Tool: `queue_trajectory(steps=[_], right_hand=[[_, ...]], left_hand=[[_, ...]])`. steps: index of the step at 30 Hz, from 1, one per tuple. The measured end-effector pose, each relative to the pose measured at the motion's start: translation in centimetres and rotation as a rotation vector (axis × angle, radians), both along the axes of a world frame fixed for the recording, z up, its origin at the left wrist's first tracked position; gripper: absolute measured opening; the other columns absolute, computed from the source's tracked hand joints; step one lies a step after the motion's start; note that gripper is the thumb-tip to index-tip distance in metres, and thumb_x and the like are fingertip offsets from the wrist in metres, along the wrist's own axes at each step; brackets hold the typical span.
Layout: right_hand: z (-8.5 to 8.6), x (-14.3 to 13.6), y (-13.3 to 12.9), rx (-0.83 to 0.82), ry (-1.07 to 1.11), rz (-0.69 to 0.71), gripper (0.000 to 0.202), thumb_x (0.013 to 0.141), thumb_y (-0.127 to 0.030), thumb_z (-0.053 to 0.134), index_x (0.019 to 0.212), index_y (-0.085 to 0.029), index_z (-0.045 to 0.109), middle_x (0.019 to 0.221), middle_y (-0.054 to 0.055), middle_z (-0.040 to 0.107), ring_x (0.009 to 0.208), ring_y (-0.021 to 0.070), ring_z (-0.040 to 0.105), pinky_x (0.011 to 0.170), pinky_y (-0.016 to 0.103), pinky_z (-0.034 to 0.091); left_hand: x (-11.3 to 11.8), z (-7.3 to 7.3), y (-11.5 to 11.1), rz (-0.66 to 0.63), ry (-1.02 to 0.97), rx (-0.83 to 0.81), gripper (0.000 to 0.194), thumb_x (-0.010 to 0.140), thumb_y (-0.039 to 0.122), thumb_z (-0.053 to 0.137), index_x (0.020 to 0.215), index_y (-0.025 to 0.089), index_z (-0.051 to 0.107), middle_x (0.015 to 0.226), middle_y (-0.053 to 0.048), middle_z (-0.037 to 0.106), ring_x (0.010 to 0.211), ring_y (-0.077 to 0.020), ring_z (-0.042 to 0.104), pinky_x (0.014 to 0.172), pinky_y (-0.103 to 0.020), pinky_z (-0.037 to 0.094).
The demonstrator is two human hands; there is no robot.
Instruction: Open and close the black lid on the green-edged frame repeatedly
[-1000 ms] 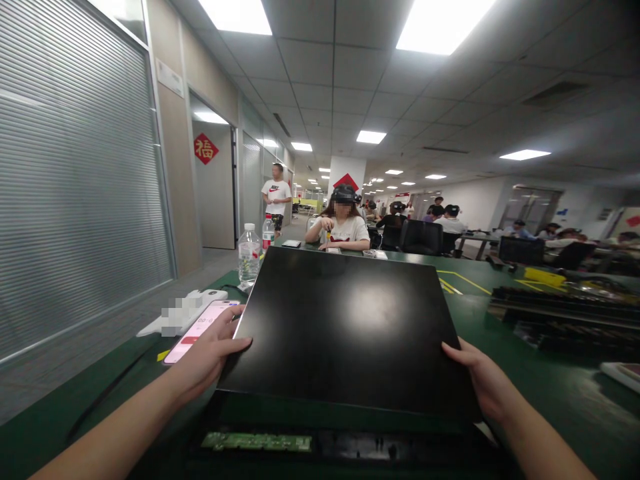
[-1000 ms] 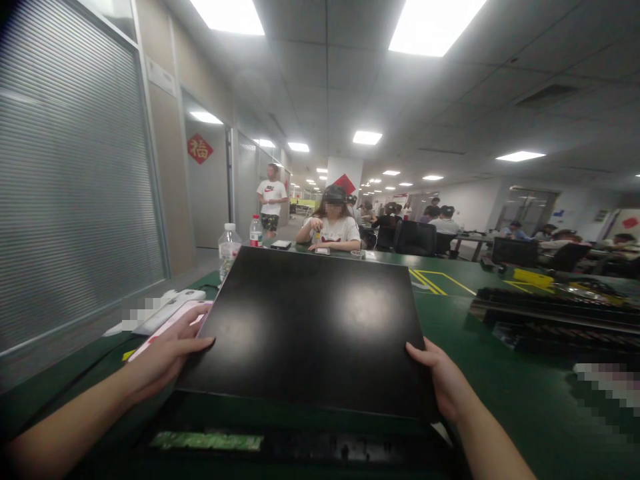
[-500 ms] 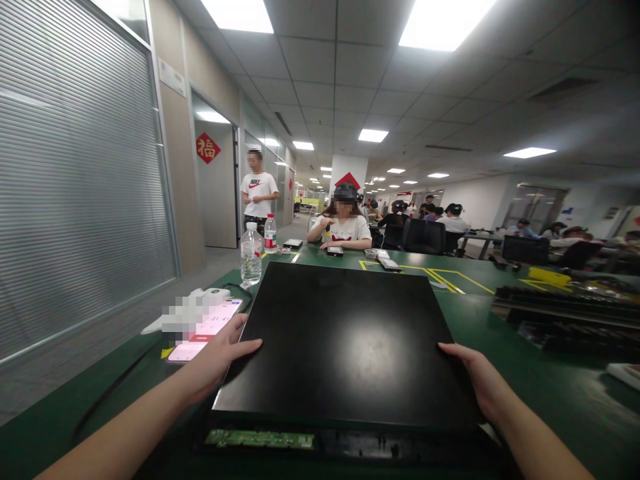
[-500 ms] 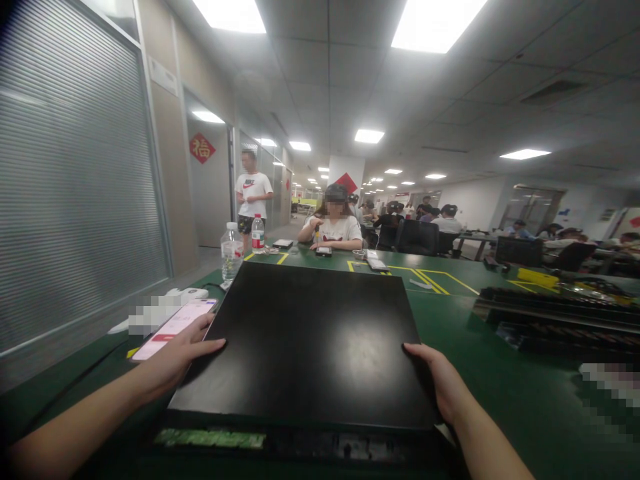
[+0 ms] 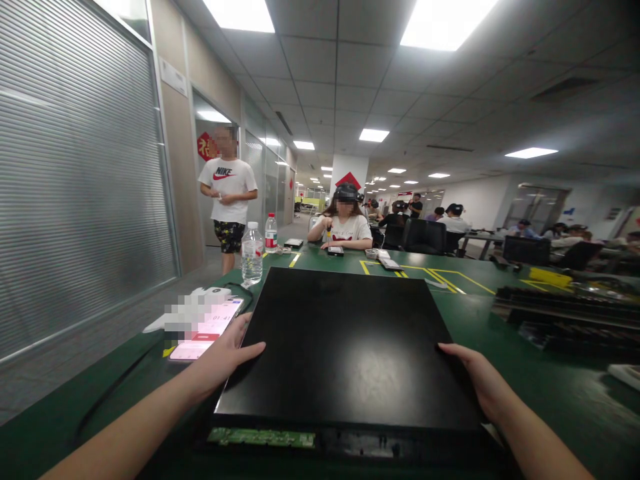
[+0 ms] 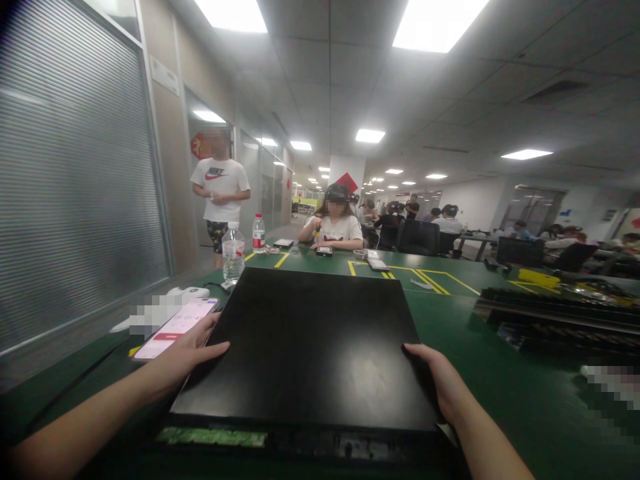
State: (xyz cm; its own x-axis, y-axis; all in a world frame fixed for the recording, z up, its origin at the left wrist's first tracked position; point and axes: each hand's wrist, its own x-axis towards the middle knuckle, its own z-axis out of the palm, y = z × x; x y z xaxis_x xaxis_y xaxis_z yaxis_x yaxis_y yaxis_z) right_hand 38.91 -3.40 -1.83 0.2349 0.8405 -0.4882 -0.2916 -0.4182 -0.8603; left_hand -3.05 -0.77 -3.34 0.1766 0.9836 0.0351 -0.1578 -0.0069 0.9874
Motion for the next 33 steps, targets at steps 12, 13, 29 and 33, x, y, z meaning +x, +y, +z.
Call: queue_trajectory(steps=[12,13,29,33], right_hand=[[0.2,-0.3,-0.1,0.136,-0.042,0.093,0.047,0.063,-0.029,0.062,0.110,-0.025,0.056,0.080,0.003,0.071,0.070,0.0244,0.066,0.061,0.034,0.050],[0.2,-0.3,-0.1,0.144,-0.044,0.107,0.047,0.063,-0.028,0.061,0.110,-0.025,0.056,0.080,0.004,0.071,0.070,0.0241,0.066,0.061,0.034,0.049],[-0.7,0.2,0.1,0.131,-0.048,0.090,0.033,0.061,-0.029,0.065,0.091,-0.022,0.055,0.071,0.003,0.070,0.060,0.0222,0.064,0.055,0.032,0.047],[-0.8,0.3,0.3,0.150,-0.062,0.091,0.032,0.061,-0.029,0.065,0.090,-0.023,0.054,0.071,0.003,0.069,0.060,0.0226,0.064,0.055,0.032,0.047]], left_hand=[[0.0,0.1,-0.1,-0.018,-0.015,-0.010,0.052,0.068,0.019,0.070,0.114,0.021,0.046,0.126,-0.011,0.057,0.120,-0.0283,0.048,0.097,-0.043,0.039],[0.0,0.1,-0.1,-0.021,-0.021,-0.014,0.052,0.067,0.019,0.070,0.114,0.020,0.046,0.125,-0.011,0.058,0.118,-0.0287,0.049,0.097,-0.044,0.039],[-0.3,0.0,-0.2,-0.035,-0.013,-0.027,0.050,0.067,0.018,0.070,0.111,0.020,0.047,0.125,-0.011,0.057,0.122,-0.0278,0.045,0.100,-0.044,0.035],[-0.1,0.4,-0.4,-0.033,-0.028,-0.044,0.049,0.065,0.019,0.072,0.108,0.021,0.049,0.121,-0.011,0.060,0.119,-0.0295,0.048,0.100,-0.047,0.036]])
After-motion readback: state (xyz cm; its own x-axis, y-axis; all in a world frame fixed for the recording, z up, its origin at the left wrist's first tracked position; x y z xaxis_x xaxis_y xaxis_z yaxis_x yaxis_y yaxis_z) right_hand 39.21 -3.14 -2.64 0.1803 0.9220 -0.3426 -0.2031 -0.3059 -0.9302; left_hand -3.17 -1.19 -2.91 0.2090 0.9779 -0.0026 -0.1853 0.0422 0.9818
